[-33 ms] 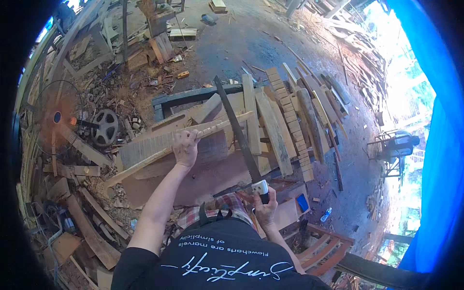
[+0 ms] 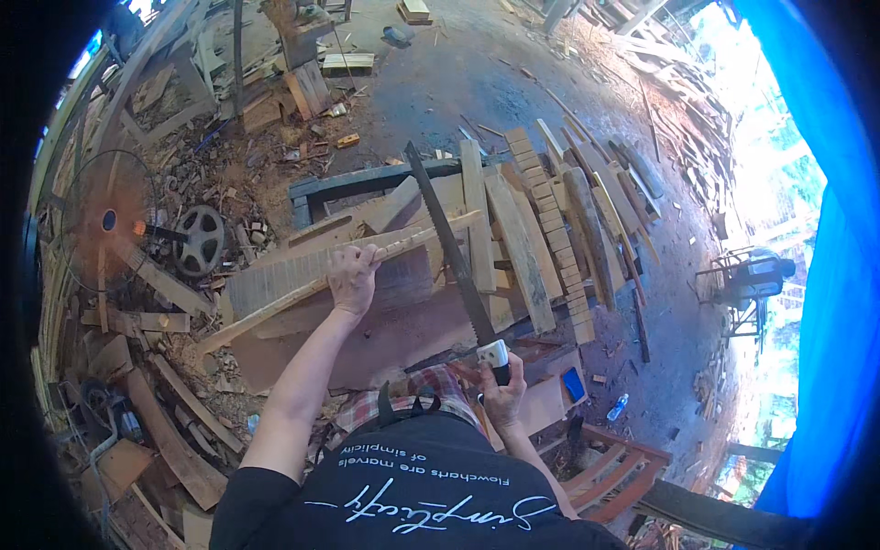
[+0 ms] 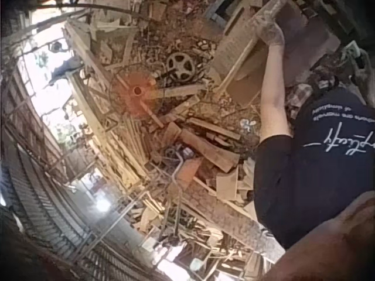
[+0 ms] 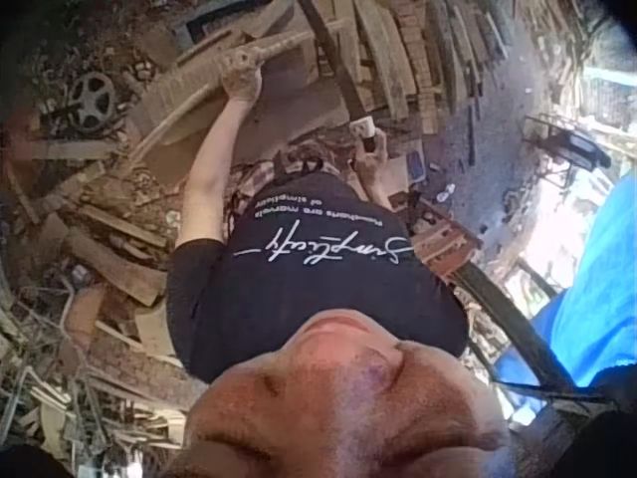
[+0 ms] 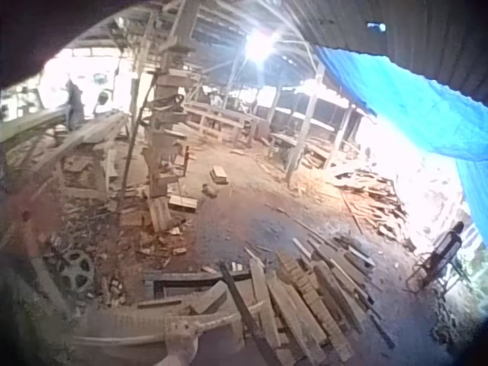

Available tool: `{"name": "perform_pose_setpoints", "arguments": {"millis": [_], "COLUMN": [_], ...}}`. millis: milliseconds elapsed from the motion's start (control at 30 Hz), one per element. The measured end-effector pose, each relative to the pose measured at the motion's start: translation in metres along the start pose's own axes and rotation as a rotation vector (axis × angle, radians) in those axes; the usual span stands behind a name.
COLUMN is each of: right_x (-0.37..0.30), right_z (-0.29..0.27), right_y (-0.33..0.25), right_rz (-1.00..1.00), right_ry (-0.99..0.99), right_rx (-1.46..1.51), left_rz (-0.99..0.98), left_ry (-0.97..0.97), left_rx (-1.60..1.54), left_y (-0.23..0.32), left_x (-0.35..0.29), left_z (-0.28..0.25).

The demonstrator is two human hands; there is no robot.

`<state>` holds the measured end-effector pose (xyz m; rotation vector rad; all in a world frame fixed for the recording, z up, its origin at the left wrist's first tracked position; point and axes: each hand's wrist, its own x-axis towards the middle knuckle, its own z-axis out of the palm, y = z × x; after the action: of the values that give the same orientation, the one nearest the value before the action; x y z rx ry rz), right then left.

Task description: The person cuts wooden boards using a hand saw while holding the wood in place on a workbench by hand.

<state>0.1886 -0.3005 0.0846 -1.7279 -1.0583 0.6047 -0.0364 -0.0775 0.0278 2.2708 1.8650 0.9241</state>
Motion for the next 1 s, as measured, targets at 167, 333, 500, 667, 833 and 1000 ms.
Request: {"name": "perform_pose_setpoints", "arguments": {"millis": [167,333,500,667,833,1000], "right_x": [-0.006,-0.005,-0.005,-0.01,-0.011,-0.009], "right_z": [0.001,0.007,0.011,0.012,0.021,0.031], "right_y": [-0.008,-0.015,-0.014,-0.002,0.003,0.013], "right_rz": [0.057,0.064,0.064,0.089,-0.046,0.044], "right_ry": [-0.013,0.019,0.025,0.015,-0.042,-0.096], "right_rx": [0.109,0.116,0.087,-0.007,-0.032,-0.03], "left_rz": [0.146,0.157,0.126,0.008,0.03,-0.023], "left_ry": [-0.149,-0.228,-0.227,-0.206,-0.247,-0.343], "left_rx": [-0.082,-0.271,-0.32,-0.079,-0.054,-0.026], "left_y": [0.013,0.006,-0.025,-0.026,-0.037,-0.031], "left_x": [-0.022,-0.012,0.016,0.01,0.011,0.019], "left_z": [-0.006,-0.009,0.001,-0.005,-0.004,-0.01]}}
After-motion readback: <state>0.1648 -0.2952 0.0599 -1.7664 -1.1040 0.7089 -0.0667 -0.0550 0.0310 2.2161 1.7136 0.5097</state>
